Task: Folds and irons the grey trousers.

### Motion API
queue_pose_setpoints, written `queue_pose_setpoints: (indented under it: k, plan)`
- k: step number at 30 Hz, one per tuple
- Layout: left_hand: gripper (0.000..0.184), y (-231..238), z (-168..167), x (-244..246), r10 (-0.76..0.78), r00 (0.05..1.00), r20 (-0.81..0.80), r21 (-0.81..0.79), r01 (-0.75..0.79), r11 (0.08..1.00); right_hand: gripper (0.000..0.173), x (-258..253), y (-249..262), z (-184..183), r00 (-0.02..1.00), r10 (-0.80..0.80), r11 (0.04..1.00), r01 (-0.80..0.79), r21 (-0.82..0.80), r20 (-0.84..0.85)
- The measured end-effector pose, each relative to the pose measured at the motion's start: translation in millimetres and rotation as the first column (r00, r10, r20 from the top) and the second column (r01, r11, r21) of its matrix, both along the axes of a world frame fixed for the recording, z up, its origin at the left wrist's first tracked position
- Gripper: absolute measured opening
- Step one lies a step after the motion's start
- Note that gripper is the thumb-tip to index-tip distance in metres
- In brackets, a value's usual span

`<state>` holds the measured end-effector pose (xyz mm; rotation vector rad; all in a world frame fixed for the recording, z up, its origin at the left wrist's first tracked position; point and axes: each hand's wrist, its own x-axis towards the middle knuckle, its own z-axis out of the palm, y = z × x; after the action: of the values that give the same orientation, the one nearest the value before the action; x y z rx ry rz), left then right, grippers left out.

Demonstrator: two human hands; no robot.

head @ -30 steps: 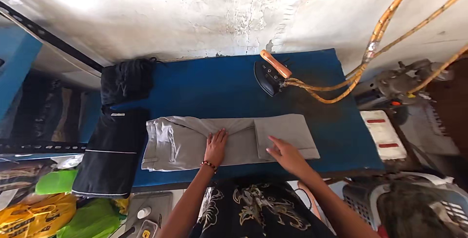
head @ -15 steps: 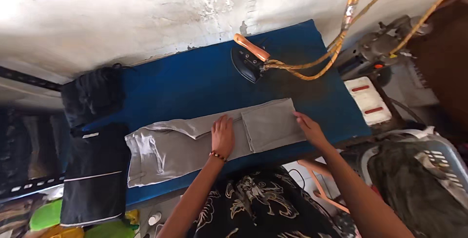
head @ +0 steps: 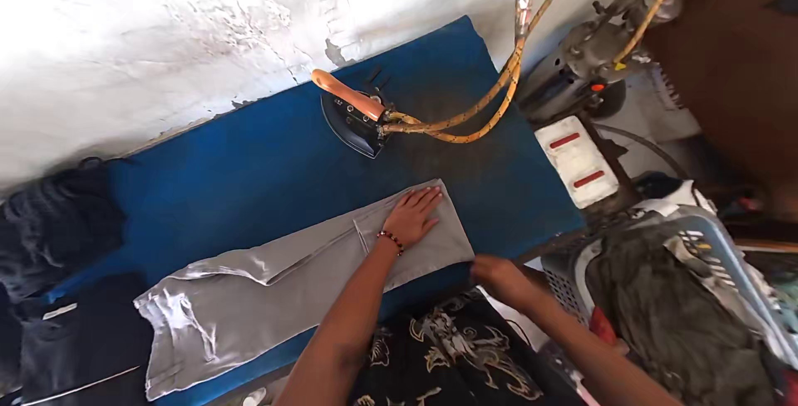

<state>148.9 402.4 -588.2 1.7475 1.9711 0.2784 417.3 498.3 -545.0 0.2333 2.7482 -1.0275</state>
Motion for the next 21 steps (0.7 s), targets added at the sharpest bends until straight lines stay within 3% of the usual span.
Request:
queue_pose_setpoints:
  k: [1,2,3,4,6,8,10,12,15,18,21]
  plan:
    - [0.057,1,3,0,-0.011,1.0,0.015,-0.06,0.012,0.998,0.016,-7,13,11,0.955,0.202,0.979,-0.192,-0.066,0.217]
    - [0.057,3,6,-1,-0.012,0.999,0.033,-0.089,0.015,0.996,0.025,-21,26,23,0.893,0.3,0.954,-0.271,-0.132,0.335]
    - [0.057,4,9,0,0.001,0.999,0.054,-0.092,0.004,0.996,0.034,-41,38,38,0.896,0.285,0.958,-0.257,-0.126,0.34]
    - [0.056,3,13,3,0.025,0.997,0.076,-0.096,-0.018,0.995,0.036,-70,51,60,0.941,0.197,0.98,-0.183,-0.076,0.276]
    - [0.056,-6,27,15,0.111,0.986,0.126,-0.116,-0.096,0.989,0.032,-146,69,89,0.999,-0.029,0.996,0.03,0.087,-0.013]
    - [0.057,-32,38,32,0.283,0.947,0.156,-0.047,-0.279,0.959,0.047,-238,83,102,0.957,-0.132,0.961,0.187,0.203,-0.258]
    - [0.06,-72,42,51,0.477,0.868,0.138,0.044,-0.486,0.873,0.073,-325,86,104,0.948,-0.166,0.94,0.236,0.248,-0.273]
    - [0.06,-118,39,69,0.649,0.752,0.116,0.092,-0.659,0.746,0.086,-387,78,95,0.958,-0.23,0.933,0.267,0.241,-0.17]
    - [0.052,-168,25,90,0.806,0.585,0.091,0.142,-0.809,0.571,0.079,-428,58,85,0.918,-0.394,0.912,0.397,0.106,-0.049]
    - [0.047,-183,25,103,0.848,0.517,0.112,0.15,-0.853,0.5,0.082,-437,63,80,0.834,-0.549,0.827,0.552,-0.107,0.062]
    - [0.051,-194,39,98,0.835,0.537,0.122,0.16,-0.841,0.518,0.049,-422,87,89,0.775,-0.543,0.738,0.624,-0.258,0.323]
